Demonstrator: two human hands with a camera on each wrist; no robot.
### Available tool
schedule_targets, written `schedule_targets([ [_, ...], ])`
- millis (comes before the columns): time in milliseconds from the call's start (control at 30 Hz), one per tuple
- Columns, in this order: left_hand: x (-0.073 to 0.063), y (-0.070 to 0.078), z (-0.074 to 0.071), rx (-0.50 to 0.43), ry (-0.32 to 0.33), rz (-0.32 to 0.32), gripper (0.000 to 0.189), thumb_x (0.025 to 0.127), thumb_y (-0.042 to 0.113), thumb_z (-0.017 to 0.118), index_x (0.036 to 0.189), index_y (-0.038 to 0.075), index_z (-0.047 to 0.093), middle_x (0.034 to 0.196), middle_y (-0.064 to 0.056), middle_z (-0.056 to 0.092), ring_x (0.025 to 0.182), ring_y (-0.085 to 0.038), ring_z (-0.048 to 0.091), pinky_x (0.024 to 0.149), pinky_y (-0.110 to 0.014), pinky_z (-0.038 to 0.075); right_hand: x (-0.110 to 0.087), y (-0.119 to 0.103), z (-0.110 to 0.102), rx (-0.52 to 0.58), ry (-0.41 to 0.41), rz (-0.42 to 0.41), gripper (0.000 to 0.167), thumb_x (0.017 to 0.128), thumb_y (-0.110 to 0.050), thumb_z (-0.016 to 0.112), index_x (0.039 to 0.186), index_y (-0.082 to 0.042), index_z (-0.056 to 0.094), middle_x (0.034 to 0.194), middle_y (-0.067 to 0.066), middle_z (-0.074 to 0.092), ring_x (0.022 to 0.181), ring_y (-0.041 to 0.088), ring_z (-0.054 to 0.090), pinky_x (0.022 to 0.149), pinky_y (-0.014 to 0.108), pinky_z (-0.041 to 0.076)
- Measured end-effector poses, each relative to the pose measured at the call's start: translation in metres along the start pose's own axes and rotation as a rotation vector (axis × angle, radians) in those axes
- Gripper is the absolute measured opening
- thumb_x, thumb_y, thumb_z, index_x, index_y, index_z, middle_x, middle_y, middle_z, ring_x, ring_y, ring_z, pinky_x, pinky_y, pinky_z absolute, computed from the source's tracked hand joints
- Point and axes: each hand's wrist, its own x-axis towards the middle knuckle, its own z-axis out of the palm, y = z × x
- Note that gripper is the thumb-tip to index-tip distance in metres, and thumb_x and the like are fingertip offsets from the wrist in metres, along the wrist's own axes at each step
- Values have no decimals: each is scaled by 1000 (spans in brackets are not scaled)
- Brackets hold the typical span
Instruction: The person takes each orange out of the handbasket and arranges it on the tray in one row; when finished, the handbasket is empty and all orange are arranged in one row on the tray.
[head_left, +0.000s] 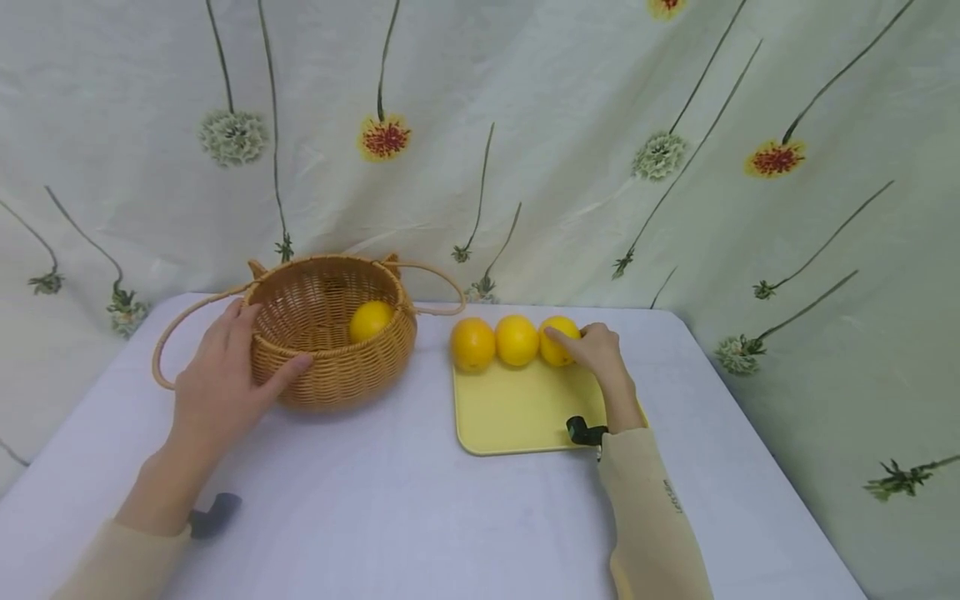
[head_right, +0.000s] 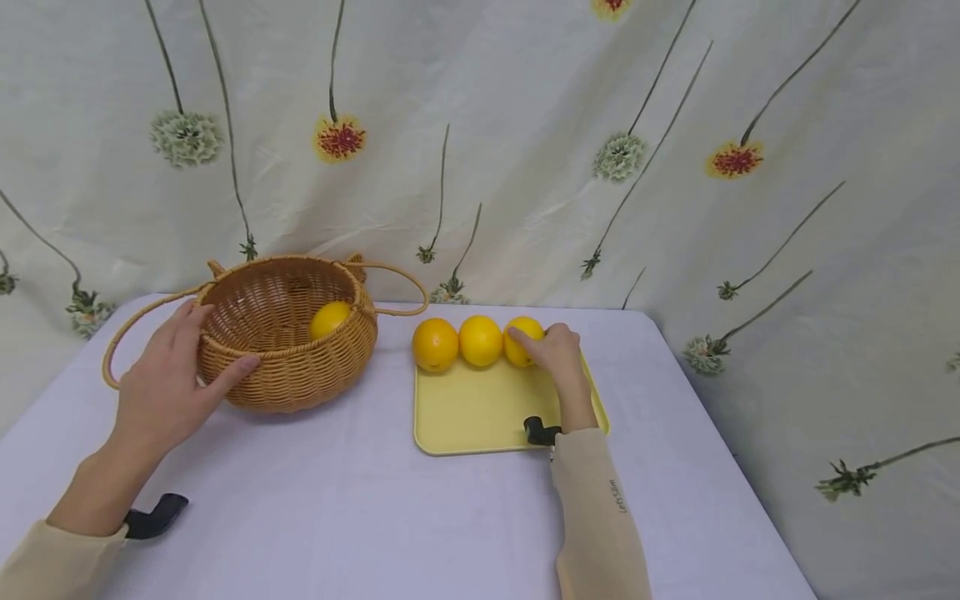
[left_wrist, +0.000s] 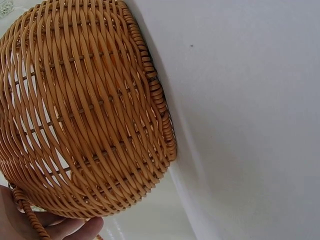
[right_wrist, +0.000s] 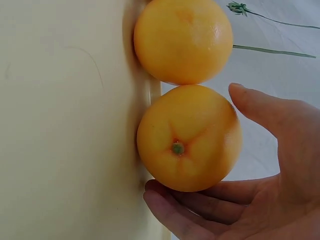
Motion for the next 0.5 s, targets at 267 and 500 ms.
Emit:
schedule_targets([
  [267, 0, 1, -1, 5, -5, -6, 95, 94, 61, 70, 160, 2, 35, 164, -33, 34, 142, -59, 41, 80, -82, 46, 0, 3, -4, 13, 32, -3, 72, 100, -66, 54, 84, 2, 70, 75, 11, 63, 73, 25, 57, 67, 32, 46],
  [500, 0, -2, 1, 2, -2, 0, 94, 94, 61, 70, 159, 2, 36, 164, -33, 34, 141, -59, 41, 78, -82, 46, 0, 5, -11, 20, 42, -4, 78, 103, -65, 50, 110, 8, 76, 102, 24, 74, 90, 33, 64, 79, 40, 51],
])
